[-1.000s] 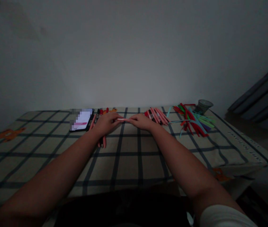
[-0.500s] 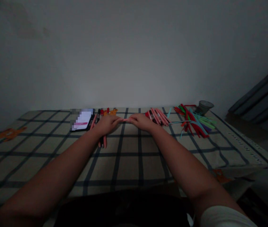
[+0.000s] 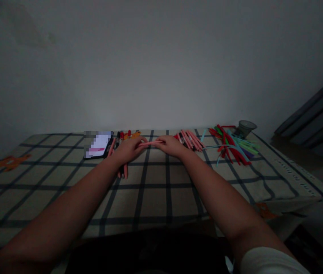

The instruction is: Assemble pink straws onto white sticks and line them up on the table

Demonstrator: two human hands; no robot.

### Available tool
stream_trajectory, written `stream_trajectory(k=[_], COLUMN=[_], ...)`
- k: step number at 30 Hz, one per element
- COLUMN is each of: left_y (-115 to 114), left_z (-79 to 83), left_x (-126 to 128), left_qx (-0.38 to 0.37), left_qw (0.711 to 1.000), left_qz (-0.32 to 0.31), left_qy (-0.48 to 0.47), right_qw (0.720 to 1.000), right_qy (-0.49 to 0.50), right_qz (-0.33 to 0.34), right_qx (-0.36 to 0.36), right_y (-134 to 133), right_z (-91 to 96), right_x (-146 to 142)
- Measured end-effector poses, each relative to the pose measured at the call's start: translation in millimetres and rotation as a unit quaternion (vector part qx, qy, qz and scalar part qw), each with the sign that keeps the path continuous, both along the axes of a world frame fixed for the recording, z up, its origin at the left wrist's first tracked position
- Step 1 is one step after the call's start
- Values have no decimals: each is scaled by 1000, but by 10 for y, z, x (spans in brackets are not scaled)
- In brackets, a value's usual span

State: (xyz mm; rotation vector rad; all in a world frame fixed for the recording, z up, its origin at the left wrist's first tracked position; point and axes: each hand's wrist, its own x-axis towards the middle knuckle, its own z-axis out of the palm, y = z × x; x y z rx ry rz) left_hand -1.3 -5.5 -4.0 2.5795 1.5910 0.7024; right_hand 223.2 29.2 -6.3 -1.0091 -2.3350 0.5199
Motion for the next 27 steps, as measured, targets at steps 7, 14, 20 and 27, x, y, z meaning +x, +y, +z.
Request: stream_trajectory(k=[7, 14, 20, 27], left_y=[3, 64, 45, -3], left_z=[5, -10, -4, 10], left_x=[5, -9, 6, 10], left_qx=[3, -5, -7, -10], left_qw=[1000, 1000, 999, 1000], left_qz=[-5, -11, -19, -16], left_qy=[-10, 17, 32, -2], right_qw=[999, 999, 999, 998], right_qy=[-41, -2, 41, 59], right_qz=[-19, -35, -25, -15], right_qx=[13, 17, -7, -26], right_y=[25, 48, 21, -6], right_z=[16, -27, -35, -30], right_x=[9, -2, -4, -13])
